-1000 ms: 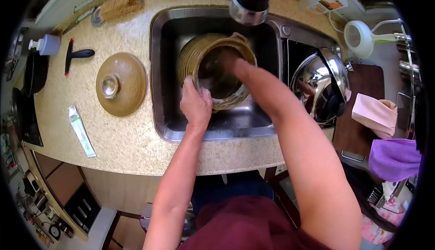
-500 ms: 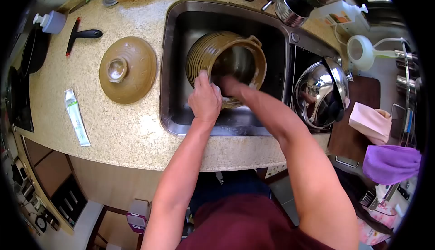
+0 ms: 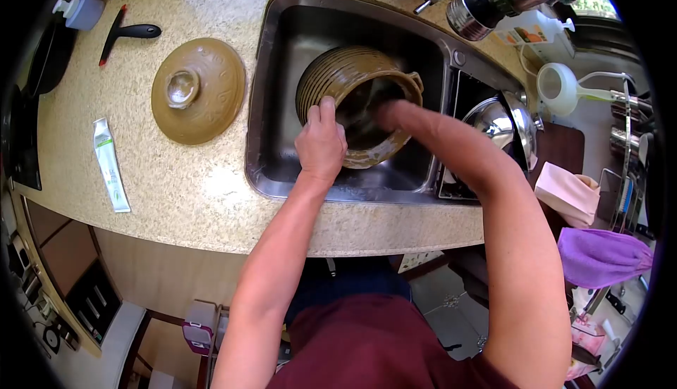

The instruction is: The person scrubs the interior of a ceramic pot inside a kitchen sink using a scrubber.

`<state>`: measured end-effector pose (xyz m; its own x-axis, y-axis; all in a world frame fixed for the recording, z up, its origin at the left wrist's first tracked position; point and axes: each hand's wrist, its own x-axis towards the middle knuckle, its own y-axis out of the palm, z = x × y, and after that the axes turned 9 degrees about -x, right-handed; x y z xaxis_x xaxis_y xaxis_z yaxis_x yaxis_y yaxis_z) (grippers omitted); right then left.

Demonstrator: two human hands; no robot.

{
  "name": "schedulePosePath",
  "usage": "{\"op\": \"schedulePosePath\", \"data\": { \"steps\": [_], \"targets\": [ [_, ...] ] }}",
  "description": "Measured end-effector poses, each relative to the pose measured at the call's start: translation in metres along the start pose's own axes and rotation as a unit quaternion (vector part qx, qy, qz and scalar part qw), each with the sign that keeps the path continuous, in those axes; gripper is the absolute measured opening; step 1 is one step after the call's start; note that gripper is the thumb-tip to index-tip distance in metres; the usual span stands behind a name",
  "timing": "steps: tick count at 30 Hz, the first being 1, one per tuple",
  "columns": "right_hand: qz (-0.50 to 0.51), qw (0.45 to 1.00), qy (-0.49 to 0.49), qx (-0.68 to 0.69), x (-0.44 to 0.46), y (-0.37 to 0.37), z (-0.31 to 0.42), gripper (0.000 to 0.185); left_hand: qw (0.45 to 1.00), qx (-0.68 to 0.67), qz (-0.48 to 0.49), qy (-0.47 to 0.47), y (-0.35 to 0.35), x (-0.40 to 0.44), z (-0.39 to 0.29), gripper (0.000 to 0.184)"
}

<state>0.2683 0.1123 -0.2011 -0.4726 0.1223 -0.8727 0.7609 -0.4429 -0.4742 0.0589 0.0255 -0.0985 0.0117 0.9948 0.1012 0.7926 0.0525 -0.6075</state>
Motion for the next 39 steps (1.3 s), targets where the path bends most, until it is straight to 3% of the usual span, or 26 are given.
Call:
{"op": "schedulePosePath", "data": {
  "steps": [4, 5, 6, 8, 10, 11, 12, 13, 15, 18, 21, 24, 25, 26, 28, 30, 32, 34, 35, 36, 38, 39],
  "targets": [
    [-0.153, 0.956, 0.239, 0.071, 0.071, 0.068, -0.009, 0.036, 1.000, -0.004, 0.016, 0.014, 0.001, -0.003, -0.005, 0.045],
    [-0.158, 0.935, 0.237, 0.212, 0.069, 0.039, 0.020, 0.041, 1.000, -0.004, 0.009, 0.018, 0.002, -0.001, -0.003, 0.045],
    [-0.181, 0.924, 0.302, 0.147, 0.070, 0.020, 0.058, 0.043, 1.000, -0.002, 0.008, 0.019, 0.003, 0.001, -0.001, 0.045],
    [-0.350, 0.795, 0.250, 0.427, 0.037, -0.047, 0.084, 0.047, 1.000, -0.010, 0.010, -0.003, 0.005, -0.001, 0.000, 0.050],
    [-0.373, 0.686, 0.172, 0.600, 0.068, -0.034, 0.076, 0.043, 0.999, -0.025, 0.021, -0.017, 0.001, -0.004, 0.002, 0.053],
    [-0.287, 0.864, 0.193, 0.366, 0.061, -0.006, 0.064, 0.036, 0.999, -0.039, 0.027, -0.024, -0.002, 0.001, 0.003, 0.057],
    [-0.164, 0.971, 0.123, 0.123, 0.041, 0.002, 0.035, 0.030, 0.999, -0.034, 0.031, -0.023, -0.004, -0.002, 0.003, 0.057],
    [-0.138, 0.977, 0.137, 0.083, 0.038, 0.009, 0.012, 0.029, 0.999, -0.045, 0.016, -0.010, -0.004, -0.003, 0.000, 0.059],
    [-0.141, 0.960, 0.205, 0.127, 0.034, 0.000, -0.001, 0.028, 0.998, -0.063, -0.001, 0.007, 0.000, -0.001, -0.001, 0.061],
    [-0.173, 0.945, 0.196, 0.195, 0.039, -0.023, 0.037, 0.027, 0.997, -0.074, -0.025, 0.005, -0.001, 0.007, 0.005, 0.063],
    [-0.269, 0.875, 0.205, 0.346, 0.067, -0.051, 0.065, 0.023, 0.997, -0.077, -0.022, -0.021, -0.002, 0.008, 0.010, 0.063],
    [-0.234, 0.918, 0.230, 0.222, 0.061, -0.040, 0.016, 0.022, 0.996, -0.083, -0.025, -0.028, -0.003, 0.008, 0.011, 0.061],
    [-0.193, 0.903, 0.293, 0.248, 0.052, -0.041, 0.000, 0.022, 0.996, -0.081, -0.025, -0.031, -0.004, 0.008, 0.012, 0.061],
    [-0.192, 0.903, 0.292, 0.248, 0.050, -0.036, 0.002, 0.022, 0.995, -0.085, -0.029, -0.034, -0.004, 0.008, 0.012, 0.061],
    [-0.254, 0.883, 0.335, 0.208, 0.046, -0.027, 0.004, 0.022, 0.995, -0.092, -0.036, -0.034, -0.003, 0.012, 0.011, 0.061],
    [-0.248, 0.911, 0.279, 0.174, 0.061, -0.028, 0.022, 0.023, 0.993, -0.100, -0.021, -0.066, -0.004, 0.011, 0.009, 0.063],
    [-0.380, 0.856, 0.257, 0.239, 0.086, -0.019, 0.021, 0.019, 0.993, -0.101, -0.021, -0.064, -0.002, 0.012, 0.008, 0.063],
    [-0.343, 0.813, 0.307, 0.356, 0.034, -0.053, 0.004, 0.018, 0.993, -0.096, -0.009, -0.067, -0.004, 0.004, 0.010, 0.063],
    [-0.393, 0.747, 0.333, 0.420, 0.042, -0.037, -0.010, 0.017, 0.993, -0.093, -0.023, -0.069, -0.003, 0.003, 0.012, 0.063],
    [-0.399, 0.746, 0.333, 0.415, 0.052, -0.036, -0.009, 0.017, 0.993, -0.091, -0.041, -0.068, 0.000, 0.009, 0.011, 0.063],
    [-0.385, 0.842, 0.304, 0.225, 0.078, -0.025, 0.024, 0.018, 0.991, -0.101, -0.040, -0.078, -0.001, 0.010, 0.013, 0.063],
    [-0.465, 0.803, 0.252, 0.275, 0.079, -0.031, 0.040, 0.019, 0.989, -0.113, -0.044, -0.090, 0.002, 0.012, 0.013, 0.063]
  ]
}}
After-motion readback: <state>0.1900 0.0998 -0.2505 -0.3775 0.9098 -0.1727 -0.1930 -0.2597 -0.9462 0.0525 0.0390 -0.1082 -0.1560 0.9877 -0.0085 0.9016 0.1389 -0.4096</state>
